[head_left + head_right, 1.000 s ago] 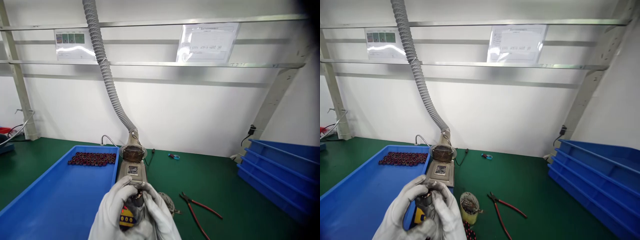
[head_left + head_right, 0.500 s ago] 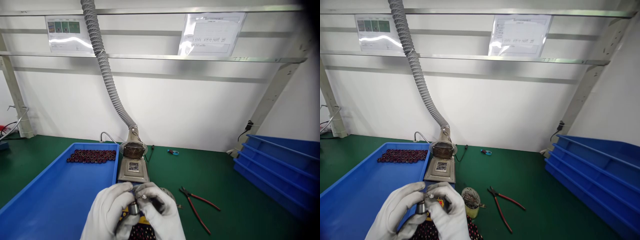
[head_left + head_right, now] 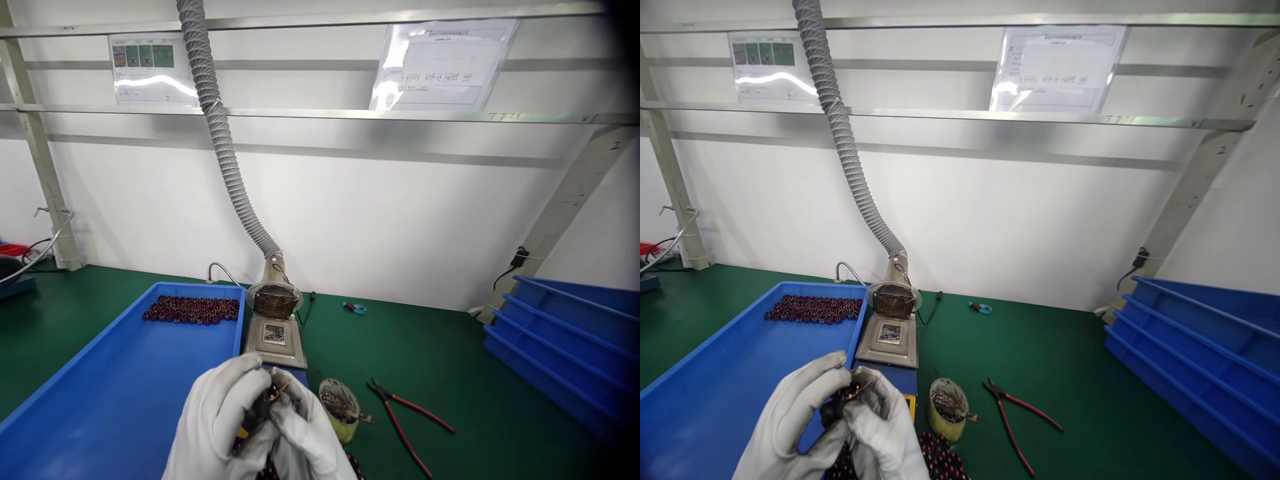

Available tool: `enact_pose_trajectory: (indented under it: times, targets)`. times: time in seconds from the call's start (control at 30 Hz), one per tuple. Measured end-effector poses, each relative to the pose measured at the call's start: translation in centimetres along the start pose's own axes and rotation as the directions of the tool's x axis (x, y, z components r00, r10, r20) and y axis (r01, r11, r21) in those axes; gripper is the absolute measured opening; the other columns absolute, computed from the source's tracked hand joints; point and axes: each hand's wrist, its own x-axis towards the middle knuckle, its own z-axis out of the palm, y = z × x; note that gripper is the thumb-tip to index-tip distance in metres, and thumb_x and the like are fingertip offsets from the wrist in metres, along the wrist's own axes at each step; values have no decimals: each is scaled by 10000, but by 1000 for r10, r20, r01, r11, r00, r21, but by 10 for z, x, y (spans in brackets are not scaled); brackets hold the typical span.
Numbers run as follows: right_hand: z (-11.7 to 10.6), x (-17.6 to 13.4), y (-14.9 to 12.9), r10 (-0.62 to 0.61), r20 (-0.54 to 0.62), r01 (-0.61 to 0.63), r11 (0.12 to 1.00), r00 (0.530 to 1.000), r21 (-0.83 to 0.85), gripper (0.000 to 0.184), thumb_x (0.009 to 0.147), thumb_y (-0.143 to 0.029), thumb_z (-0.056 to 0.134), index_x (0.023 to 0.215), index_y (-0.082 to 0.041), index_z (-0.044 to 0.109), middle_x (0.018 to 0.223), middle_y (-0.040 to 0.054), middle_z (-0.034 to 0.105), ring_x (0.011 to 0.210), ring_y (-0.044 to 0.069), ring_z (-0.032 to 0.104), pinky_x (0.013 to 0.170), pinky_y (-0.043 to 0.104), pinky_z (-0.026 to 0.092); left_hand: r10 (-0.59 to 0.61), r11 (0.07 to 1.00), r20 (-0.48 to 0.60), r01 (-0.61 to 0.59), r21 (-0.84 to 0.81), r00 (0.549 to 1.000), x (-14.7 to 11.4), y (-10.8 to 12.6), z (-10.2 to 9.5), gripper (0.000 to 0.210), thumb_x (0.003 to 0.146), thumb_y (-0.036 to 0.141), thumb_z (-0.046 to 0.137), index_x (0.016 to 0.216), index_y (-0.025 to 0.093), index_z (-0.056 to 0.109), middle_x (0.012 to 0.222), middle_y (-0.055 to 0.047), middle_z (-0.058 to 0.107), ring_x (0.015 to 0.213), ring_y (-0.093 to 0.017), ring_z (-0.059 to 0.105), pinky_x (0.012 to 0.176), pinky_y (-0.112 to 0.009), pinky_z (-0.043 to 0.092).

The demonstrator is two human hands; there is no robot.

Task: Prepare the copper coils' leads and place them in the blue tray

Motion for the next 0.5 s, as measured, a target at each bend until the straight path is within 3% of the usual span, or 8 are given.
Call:
enact_pose_trajectory:
  times: [0.13, 0.33, 0.5]
  targets:
    - [-5, 1, -7, 55, 51, -58, 997, 997, 59, 357, 568, -300, 829, 852, -147, 676, 770, 64, 653, 784, 210, 617, 806, 349, 462, -86, 977, 44, 93, -191, 995, 0, 3, 3, 276, 842, 284, 532, 1109, 219, 505, 1104, -74, 614, 988, -174, 604, 825, -249, 528]
    - [6, -12, -15, 141, 77, -153, 973, 987, 176, 279, 649, -270, 784, 885, -160, 686, 859, 77, 655, 775, 188, 618, 787, 325, 473, -229, 798, 157, 278, -535, 961, 1, 3, -1, 259, 818, 312, 602, 1071, 300, 547, 1088, -34, 630, 951, -173, 630, 791, -225, 543]
    - [14, -18, -16, 149, 36, -154, 964, 988, 215, 297, 635, -266, 803, 897, -189, 687, 894, 41, 658, 757, 144, 611, 801, 291, 471, -179, 776, 152, 235, -586, 972, 0, -7, -4, 289, 800, 350, 622, 1084, 307, 594, 1072, -55, 657, 939, -203, 640, 779, -247, 546]
